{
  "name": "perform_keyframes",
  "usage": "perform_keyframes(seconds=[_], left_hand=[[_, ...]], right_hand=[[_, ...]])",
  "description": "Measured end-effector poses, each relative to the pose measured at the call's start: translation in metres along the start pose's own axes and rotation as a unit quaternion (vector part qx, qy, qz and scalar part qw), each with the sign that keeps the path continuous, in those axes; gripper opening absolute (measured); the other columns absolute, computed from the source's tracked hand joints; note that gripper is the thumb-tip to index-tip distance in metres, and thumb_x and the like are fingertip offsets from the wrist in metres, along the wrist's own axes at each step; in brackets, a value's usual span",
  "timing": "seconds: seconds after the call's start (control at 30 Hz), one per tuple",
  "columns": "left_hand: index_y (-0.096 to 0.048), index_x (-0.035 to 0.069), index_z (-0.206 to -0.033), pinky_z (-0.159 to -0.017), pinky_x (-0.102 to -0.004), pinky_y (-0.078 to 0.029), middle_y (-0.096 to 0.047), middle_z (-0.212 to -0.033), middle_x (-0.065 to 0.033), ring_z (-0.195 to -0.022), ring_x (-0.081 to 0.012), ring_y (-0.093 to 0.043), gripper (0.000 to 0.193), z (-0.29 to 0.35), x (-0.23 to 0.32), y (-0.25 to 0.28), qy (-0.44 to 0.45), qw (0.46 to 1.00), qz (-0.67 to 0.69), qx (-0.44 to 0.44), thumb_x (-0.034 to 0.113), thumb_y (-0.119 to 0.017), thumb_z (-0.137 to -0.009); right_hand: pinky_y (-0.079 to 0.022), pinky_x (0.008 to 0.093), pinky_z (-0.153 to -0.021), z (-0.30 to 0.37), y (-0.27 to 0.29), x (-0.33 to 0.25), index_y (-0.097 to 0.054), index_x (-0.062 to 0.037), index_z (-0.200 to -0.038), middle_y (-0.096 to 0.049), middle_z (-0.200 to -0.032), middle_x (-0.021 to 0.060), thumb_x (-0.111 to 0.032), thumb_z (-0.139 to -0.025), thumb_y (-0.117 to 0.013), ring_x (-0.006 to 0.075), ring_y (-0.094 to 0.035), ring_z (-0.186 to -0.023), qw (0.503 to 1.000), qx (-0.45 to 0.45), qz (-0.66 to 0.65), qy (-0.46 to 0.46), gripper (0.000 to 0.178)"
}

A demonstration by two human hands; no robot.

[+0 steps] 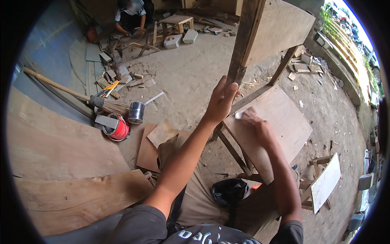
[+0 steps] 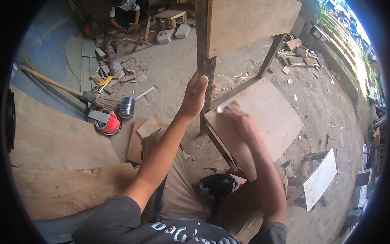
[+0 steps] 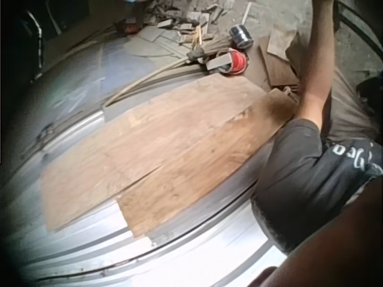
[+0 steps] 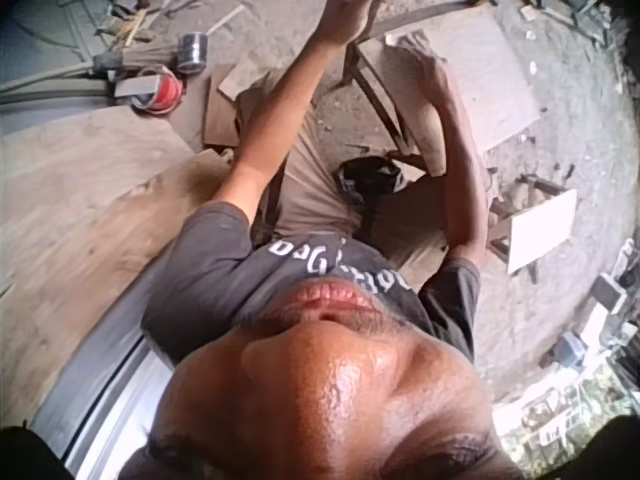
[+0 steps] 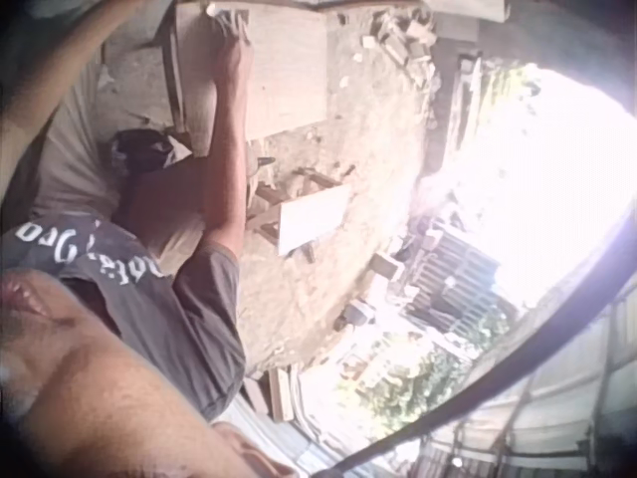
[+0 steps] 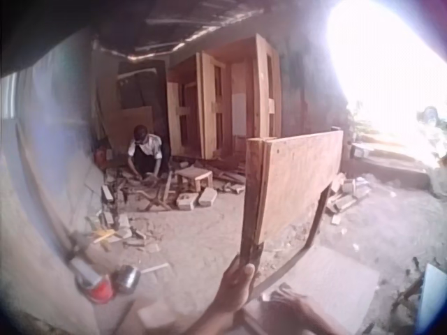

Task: The person sands a wooden chair with sandpaper, smoothing the seat and backrest surfaces. The person holds the chair steady with one hand while sanding with the other, working across different sections of the chair.

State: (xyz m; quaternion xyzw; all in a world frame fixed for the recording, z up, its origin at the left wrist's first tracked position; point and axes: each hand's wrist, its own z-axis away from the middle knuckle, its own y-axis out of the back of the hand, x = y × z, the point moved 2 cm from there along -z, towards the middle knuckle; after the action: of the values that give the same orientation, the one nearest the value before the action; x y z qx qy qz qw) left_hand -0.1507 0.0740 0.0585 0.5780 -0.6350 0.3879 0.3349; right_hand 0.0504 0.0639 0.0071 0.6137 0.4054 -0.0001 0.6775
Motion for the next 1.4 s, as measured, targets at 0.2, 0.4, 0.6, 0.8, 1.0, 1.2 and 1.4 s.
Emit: perform_keyframes(seconds=[0.2, 0.4, 0.6, 0.8, 1.0, 1.2, 1.4], left_hand=[[-0.052, 0.002, -0.115, -0.08, -0.0303, -0.046, -0.059, -0.087, -0.0042, -0.083, -0.0121, -0.056, 0.056, -0.002, 0.0, 0.004, -0.005, 1.0, -0.009, -0.016, 0.054, -0.042, -0.1], [-0.051, 0.003, -0.104, -0.064, -0.0216, -0.041, -0.054, -0.077, 0.0014, -0.069, -0.0043, -0.048, 0.043, -0.005, 0.002, -0.002, -0.002, 0.999, 0.032, 0.008, 0.046, -0.051, -0.099], [-0.051, 0.001, -0.12, -0.08, -0.0295, -0.046, -0.059, -0.087, -0.0035, -0.083, -0.0111, -0.055, 0.058, 0.0, 0.0, -0.001, 0.006, 1.0, 0.009, -0.003, 0.055, -0.043, -0.099], [-0.052, 0.004, -0.11, -0.068, -0.0225, -0.042, -0.055, -0.079, 0.0012, -0.073, -0.0049, -0.049, 0.041, -0.002, 0.003, 0.0, -0.025, 0.999, 0.04, 0.011, 0.043, -0.05, -0.1], [-0.051, 0.001, -0.116, -0.08, -0.0292, -0.045, -0.059, -0.085, -0.0038, -0.082, -0.0116, -0.055, 0.056, 0.0, 0.0, 0.001, -0.005, 1.0, -0.014, -0.011, 0.055, -0.042, -0.1], [-0.052, 0.002, -0.112, -0.081, -0.0298, -0.045, -0.059, -0.085, -0.0036, -0.082, -0.0119, -0.055, 0.055, 0.0, 0.003, 0.001, -0.004, 1.0, -0.013, -0.003, 0.055, -0.042, -0.099], [-0.052, 0.002, -0.116, -0.064, -0.0216, -0.041, -0.057, -0.081, 0.0009, -0.071, -0.0049, -0.049, 0.048, -0.001, -0.002, 0.002, 0.001, 1.0, 0.025, 0.006, 0.047, -0.053, -0.098]], right_hand=[[-0.04, 0.0385, -0.111, 0.012, -0.023, -0.02, -0.056, -0.0121, -0.131, -0.048, -0.143, 0.0168, -0.006, -0.088, -0.051, 0.0275, -0.046, -0.134, 0.985, -0.003, 0.104, 0.137, 0.045], [-0.041, 0.0375, -0.109, -0.006, 0.018, 0.023, -0.056, -0.005, -0.129, -0.054, -0.136, 0.0196, -0.014, -0.081, -0.061, 0.0274, -0.046, -0.134, 0.981, 0.076, 0.172, 0.057, 0.048], [-0.034, 0.0366, -0.115, 0.006, -0.015, -0.002, -0.053, -0.0032, -0.132, -0.054, -0.137, 0.0144, -0.005, -0.083, -0.056, 0.0299, -0.048, -0.131, 0.987, 0.016, 0.023, 0.158, 0.049], [-0.033, 0.0396, -0.114, 0.008, -0.012, -0.034, -0.058, -0.0051, -0.125, -0.056, -0.132, 0.0155, -0.015, -0.09, -0.056, 0.0307, -0.047, -0.131, 0.995, 0.011, 0.015, 0.099, 0.037], [-0.047, 0.0391, -0.099, -0.01, 0.027, 0.018, -0.059, -0.0084, -0.121, -0.06, -0.116, 0.0113, -0.007, -0.084, -0.056, 0.0275, -0.055, -0.117, 0.999, 0.048, 0.019, 0.001, 0.037], [-0.037, 0.0371, -0.112, 0.009, -0.029, -0.035, -0.055, -0.0098, -0.133, -0.052, -0.14, 0.0109, -0.008, -0.089, -0.054, 0.0234, -0.043, -0.136, 0.985, -0.04, 0.049, 0.162, 0.044], [-0.041, 0.0367, -0.107, -0.006, 0.005, -0.01, -0.057, -0.0018, -0.121, -0.057, -0.124, 0.0156, -0.004, -0.089, -0.051, 0.0269, -0.054, -0.122, 0.994, 0.042, 0.068, 0.08, 0.033]])
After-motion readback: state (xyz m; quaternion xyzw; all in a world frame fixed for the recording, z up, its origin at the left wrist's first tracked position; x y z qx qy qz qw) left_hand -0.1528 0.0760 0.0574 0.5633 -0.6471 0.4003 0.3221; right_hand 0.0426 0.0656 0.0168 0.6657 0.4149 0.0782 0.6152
